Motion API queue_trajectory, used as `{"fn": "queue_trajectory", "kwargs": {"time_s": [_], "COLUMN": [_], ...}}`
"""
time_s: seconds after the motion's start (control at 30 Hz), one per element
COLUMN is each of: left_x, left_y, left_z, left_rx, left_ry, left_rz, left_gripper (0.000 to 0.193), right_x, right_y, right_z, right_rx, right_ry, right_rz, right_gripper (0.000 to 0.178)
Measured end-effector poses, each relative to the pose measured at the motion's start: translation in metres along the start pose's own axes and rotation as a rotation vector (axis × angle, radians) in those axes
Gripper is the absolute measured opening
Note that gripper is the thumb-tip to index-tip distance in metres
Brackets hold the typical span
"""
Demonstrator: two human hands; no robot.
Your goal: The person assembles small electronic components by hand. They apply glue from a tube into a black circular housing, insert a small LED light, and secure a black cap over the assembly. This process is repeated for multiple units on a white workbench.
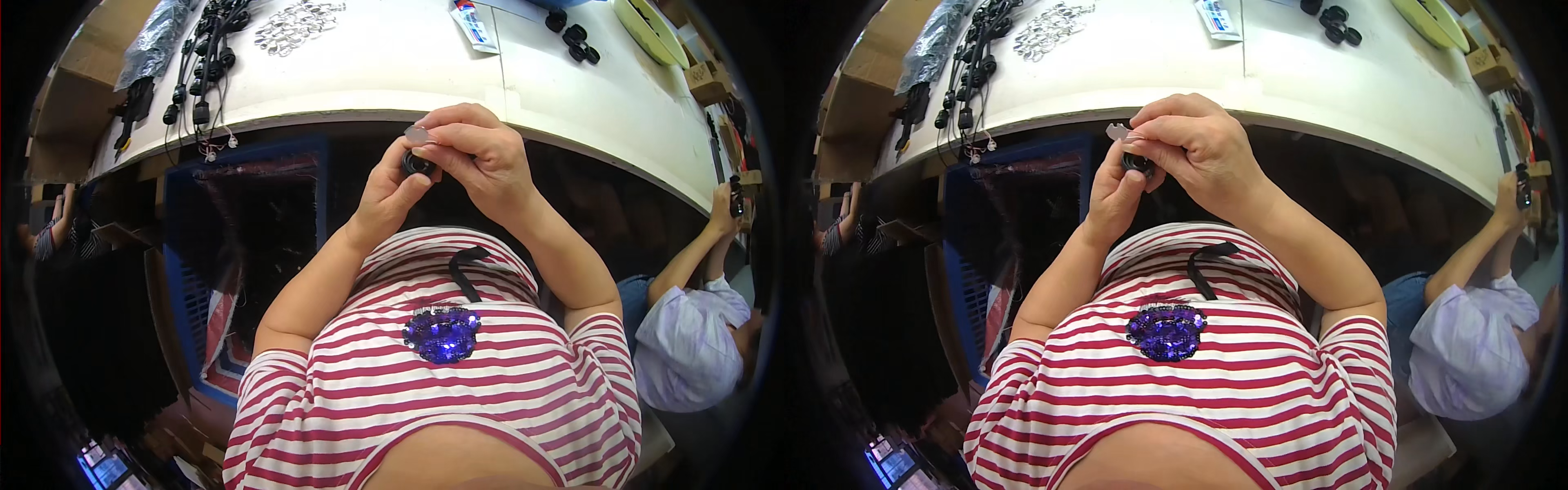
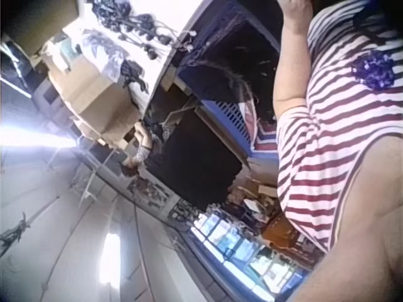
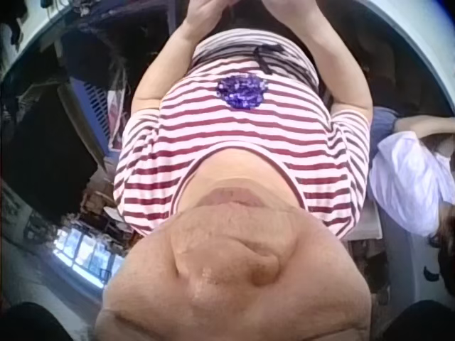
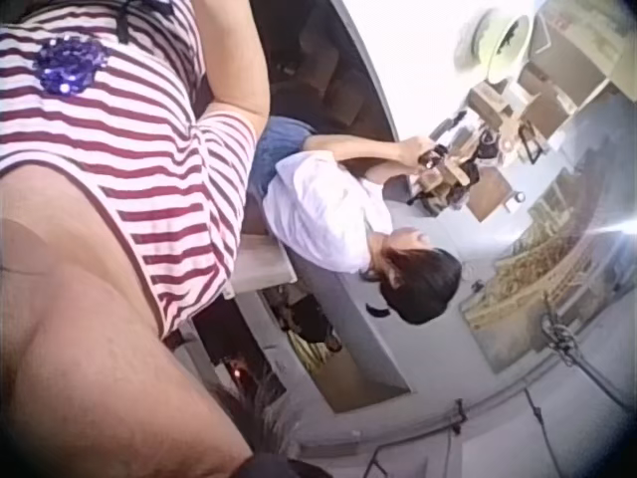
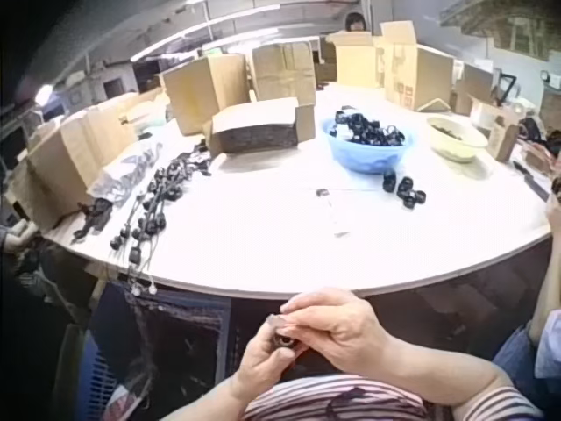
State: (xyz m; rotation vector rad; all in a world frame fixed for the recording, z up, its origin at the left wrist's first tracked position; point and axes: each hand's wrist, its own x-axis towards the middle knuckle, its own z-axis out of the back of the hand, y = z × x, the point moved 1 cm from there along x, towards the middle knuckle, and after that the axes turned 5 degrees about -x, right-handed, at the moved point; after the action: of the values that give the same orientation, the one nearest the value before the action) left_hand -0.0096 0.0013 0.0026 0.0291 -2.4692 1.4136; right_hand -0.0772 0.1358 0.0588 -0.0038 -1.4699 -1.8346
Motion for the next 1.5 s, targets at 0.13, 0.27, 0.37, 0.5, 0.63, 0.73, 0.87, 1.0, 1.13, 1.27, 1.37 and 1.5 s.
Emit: {"fn": "queue_trajectory", "kwargs": {"time_s": [0.13, 0.27, 0.37, 0.5, 0.63, 0.73, 0.87, 1.0, 1.13, 1.27, 1.37, 1.5], "left_x": [-0.009, -0.014, -0.022, -0.022, -0.029, -0.02, -0.015, -0.017, -0.018, -0.017, -0.018, -0.019], "left_y": [0.019, 0.032, 0.044, 0.026, -0.025, -0.059, -0.076, -0.073, -0.064, -0.064, -0.066, -0.064], "left_z": [0.0, 0.0, 0.02, 0.019, 0.045, 0.042, 0.032, 0.03, 0.025, 0.022, 0.022, 0.02], "left_rx": [0.006, 0.04, 0.058, 0.153, 0.375, 0.498, 0.594, 0.509, 0.435, 0.364, 0.373, 0.452], "left_ry": [-0.014, -0.094, -0.085, -0.157, -0.44, -0.347, -0.282, -0.293, -0.324, -0.277, -0.238, -0.208], "left_rz": [0.02, 0.038, 0.123, -0.011, 0.245, 0.348, 0.436, 0.513, 0.472, 0.482, 0.524, 0.537], "left_gripper": [0.048, 0.045, 0.047, 0.039, 0.062, 0.055, 0.025, 0.018, 0.021, 0.02, 0.017, 0.017], "right_x": [-0.002, -0.004, -0.01, -0.009, -0.004, 0.001, 0.002, 0.001, 0.001, 0.004, 0.004, -0.001], "right_y": [0.0, -0.016, -0.017, -0.028, -0.022, -0.015, -0.011, -0.011, -0.003, 0.004, 0.005, -0.001], "right_z": [-0.002, -0.012, -0.019, -0.027, -0.017, -0.019, -0.025, -0.014, -0.009, -0.008, -0.006, -0.005], "right_rx": [-0.087, -0.091, 0.169, 0.098, -0.468, -0.533, -0.582, -0.491, -0.195, -0.173, -0.195, -0.295], "right_ry": [-0.059, -0.015, 0.101, 0.083, 0.145, 0.228, 0.288, 0.371, 0.488, 0.568, 0.575, 0.549], "right_rz": [0.155, 0.124, -0.282, -0.127, 0.245, 0.351, 0.412, 0.25, -0.136, -0.259, -0.239, -0.022], "right_gripper": [0.008, 0.011, 0.01, 0.01, 0.011, 0.014, 0.014, 0.015, 0.015, 0.014, 0.013, 0.011]}}
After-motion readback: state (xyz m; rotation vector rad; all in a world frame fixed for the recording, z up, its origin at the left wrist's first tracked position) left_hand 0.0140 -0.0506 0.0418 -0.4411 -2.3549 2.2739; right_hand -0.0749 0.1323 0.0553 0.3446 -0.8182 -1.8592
